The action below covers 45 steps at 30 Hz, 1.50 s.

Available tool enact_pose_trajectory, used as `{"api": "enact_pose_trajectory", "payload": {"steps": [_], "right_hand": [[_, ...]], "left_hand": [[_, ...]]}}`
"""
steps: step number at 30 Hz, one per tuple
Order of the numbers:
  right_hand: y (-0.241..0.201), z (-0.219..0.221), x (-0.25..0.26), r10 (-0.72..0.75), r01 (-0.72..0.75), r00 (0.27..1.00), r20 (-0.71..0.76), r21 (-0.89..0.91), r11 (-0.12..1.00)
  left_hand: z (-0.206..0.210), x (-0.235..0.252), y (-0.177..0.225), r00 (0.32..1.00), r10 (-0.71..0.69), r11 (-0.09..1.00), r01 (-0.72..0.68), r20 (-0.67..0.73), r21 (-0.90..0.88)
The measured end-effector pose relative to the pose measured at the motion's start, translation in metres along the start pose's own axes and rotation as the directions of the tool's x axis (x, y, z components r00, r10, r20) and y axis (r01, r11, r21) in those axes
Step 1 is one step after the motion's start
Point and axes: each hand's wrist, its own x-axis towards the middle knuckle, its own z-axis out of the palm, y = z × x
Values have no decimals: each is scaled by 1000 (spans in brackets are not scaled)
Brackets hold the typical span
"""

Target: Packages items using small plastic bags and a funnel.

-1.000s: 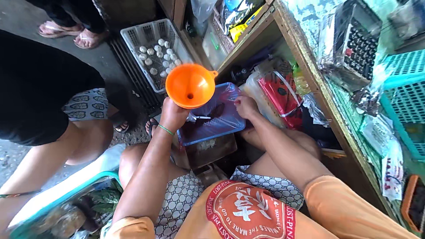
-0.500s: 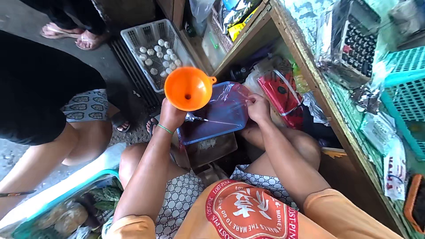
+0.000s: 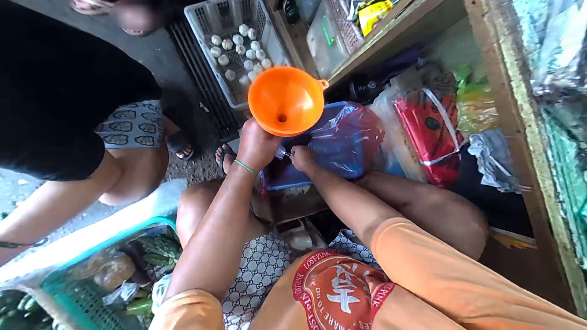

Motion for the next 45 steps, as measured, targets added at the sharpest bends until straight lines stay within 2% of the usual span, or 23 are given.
{"api": "enact_pose_trajectory", "payload": {"steps": [5, 8, 10, 12, 14, 17, 21, 26, 30, 33, 35, 39, 43, 45], "right_hand": [[2, -13, -7, -139, 128, 987, -84, -123, 984], [20, -27, -14, -90, 89, 996, -25, -41, 995], [40, -30, -14, -75, 80, 996, -51, 95, 992], [48, -38, -19, -35, 42, 998, -54, 145, 988], [51, -47, -28, 28, -18, 997, -66, 150, 989], [62, -50, -34, 88, -61, 982, -166, 160, 985], [68, -45, -34, 123, -112, 950, -286, 54, 992], [76, -23, -21, 8, -11, 953, -303, -5, 1000], [63, -5, -13, -118, 111, 979, -167, -49, 993], [55, 1, -11, -130, 130, 991, 6, 16, 991], [56, 1, -9, -127, 120, 990, 67, 97, 988], [66, -17, -22, -127, 113, 991, 38, 252, 961], [71, -56, -63, -128, 146, 989, -76, 321, 936], [71, -79, -88, -121, 158, 985, -122, 363, 918]], "left_hand": [[0, 7, 0, 1000, -1, 999, 1, -4, -33], [2, 8, 1, 999, 33, 998, -32, 5, -50], [3, 9, 3, 999, 51, 997, -51, 9, -66], [3, 8, 3, 998, 57, 995, -56, 9, -80], [2, 7, 2, 998, 54, 995, -53, 15, -87], [1, 6, 3, 998, 65, 993, -63, 17, -103], [2, 6, 1, 997, 73, 993, -71, 14, -97], [4, 6, 0, 995, 99, 989, -98, 3, -108], [6, 7, -3, 994, 112, 986, -113, -8, -124], [6, 6, -3, 997, 80, 990, -78, 15, -114], [7, 5, -8, 998, 50, 993, -47, 26, -106], [10, -1, -23, 999, -12, 997, 15, 38, -82], [24, -8, -37, 975, -188, 982, 185, 119, 34], [33, -11, -47, 965, -224, 971, 210, 137, 113]]}}
